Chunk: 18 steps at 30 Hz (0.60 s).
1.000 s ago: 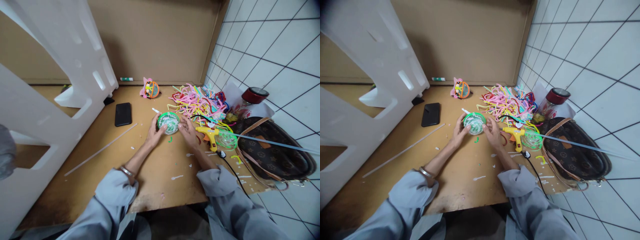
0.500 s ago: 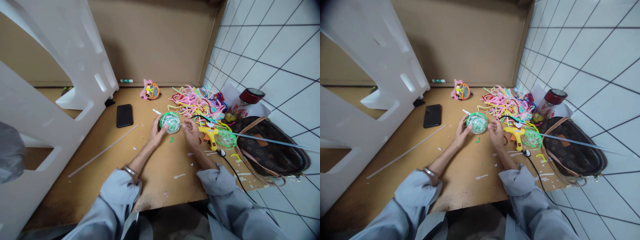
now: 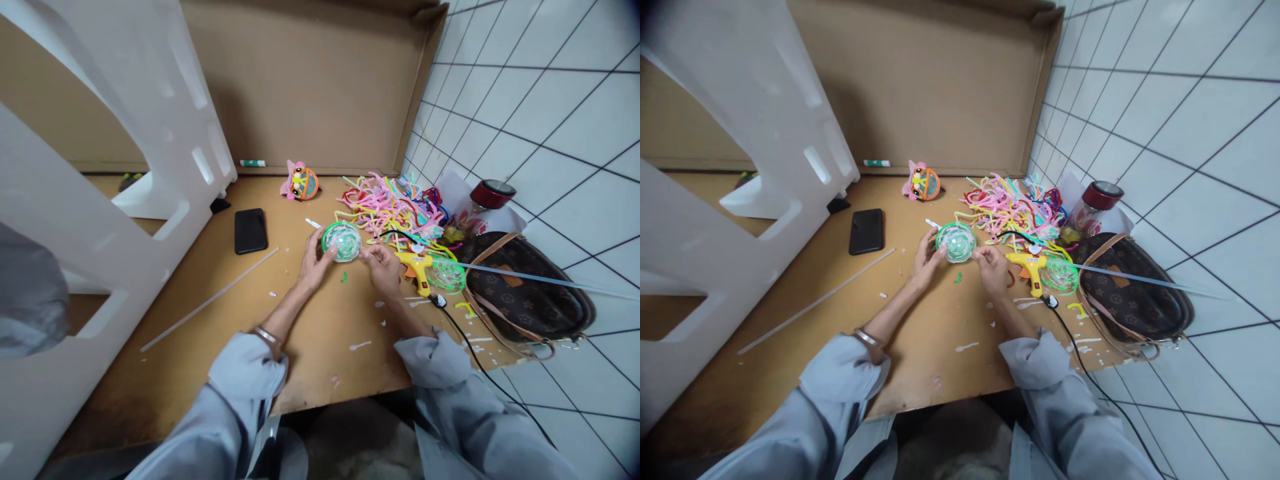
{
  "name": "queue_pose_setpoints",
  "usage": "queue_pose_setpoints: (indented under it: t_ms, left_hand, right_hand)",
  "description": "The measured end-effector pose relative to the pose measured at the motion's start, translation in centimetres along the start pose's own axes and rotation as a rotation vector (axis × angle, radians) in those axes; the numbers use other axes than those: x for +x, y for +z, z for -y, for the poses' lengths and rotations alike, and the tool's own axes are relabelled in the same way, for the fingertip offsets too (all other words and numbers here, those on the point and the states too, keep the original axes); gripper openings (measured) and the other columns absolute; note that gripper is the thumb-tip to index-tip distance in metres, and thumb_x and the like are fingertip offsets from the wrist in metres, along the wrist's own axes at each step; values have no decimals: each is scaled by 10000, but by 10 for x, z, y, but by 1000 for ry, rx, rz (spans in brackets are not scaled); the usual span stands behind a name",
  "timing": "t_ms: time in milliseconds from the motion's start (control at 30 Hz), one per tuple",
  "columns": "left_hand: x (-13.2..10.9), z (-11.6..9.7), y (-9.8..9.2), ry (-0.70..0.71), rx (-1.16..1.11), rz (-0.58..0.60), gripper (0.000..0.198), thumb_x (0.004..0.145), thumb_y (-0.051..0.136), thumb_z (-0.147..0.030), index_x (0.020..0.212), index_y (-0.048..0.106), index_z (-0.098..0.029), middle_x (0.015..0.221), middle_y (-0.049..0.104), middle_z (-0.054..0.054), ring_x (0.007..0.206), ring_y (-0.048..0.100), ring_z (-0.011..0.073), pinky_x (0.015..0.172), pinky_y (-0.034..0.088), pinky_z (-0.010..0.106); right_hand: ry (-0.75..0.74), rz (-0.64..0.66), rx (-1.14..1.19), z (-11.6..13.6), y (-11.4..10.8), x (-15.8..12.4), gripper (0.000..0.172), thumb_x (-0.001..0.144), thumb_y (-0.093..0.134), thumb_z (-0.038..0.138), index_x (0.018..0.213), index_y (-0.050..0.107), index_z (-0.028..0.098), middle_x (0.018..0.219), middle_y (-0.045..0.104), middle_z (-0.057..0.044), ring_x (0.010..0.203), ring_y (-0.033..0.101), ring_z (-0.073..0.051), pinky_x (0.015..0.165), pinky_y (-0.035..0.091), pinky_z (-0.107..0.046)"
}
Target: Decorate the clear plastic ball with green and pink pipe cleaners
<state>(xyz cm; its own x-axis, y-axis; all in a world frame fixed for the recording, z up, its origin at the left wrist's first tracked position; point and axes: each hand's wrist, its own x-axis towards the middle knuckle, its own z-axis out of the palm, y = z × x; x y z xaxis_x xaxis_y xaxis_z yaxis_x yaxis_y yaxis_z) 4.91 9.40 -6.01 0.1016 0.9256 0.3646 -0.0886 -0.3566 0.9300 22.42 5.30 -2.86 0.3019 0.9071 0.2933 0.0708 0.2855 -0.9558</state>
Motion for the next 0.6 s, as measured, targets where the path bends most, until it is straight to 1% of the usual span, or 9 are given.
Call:
queue_pose_setpoints:
  t_ms: [100, 200, 367, 500, 600]
  left_hand:
    - [0, -2, 1, 5, 7, 5, 740, 824, 659, -647, 1434, 473, -272, 1498, 483, 134, 1344, 514, 316, 1155, 400, 528]
    - [1, -1, 0, 25, 35, 2, 702, 828, 653, -645, 1400, 512, -264, 1489, 495, 134, 1372, 486, 322, 1165, 384, 536]
    - [4, 1, 0, 61, 57, -17, 663, 826, 660, -634, 1366, 545, -266, 1466, 511, 127, 1387, 467, 317, 1181, 361, 533]
    - [3, -2, 0, 73, 67, -23, 644, 842, 649, -623, 1365, 546, -261, 1457, 516, 125, 1359, 493, 306, 1169, 380, 514]
    - [2, -3, -1, 60, 96, -60, 607, 870, 624, -607, 1361, 545, -260, 1451, 515, 129, 1320, 522, 301, 1144, 407, 516]
  right_hand:
    - [-5, 6, -12, 5, -1, -2, 257, 721, 717, 448, 708, 589, 225, 700, 678, -15, 709, 643, -185, 734, 551, -355]
    - [-11, 24, -33, 8, 0, -3, 263, 744, 695, 471, 731, 615, 221, 707, 685, -25, 717, 658, -199, 769, 567, -396]
    - [-15, 22, -68, 9, 1, -3, 309, 753, 669, 528, 752, 616, 224, 728, 686, -34, 713, 669, -212, 756, 581, -420]
    - [-15, 26, -79, 10, 0, -2, 335, 765, 668, 551, 785, 617, 220, 772, 703, -44, 723, 678, -211, 760, 589, -422]
    - [-30, 5, -73, 10, -2, -2, 331, 793, 641, 552, 772, 595, 224, 765, 699, -40, 724, 681, -205, 761, 590, -411]
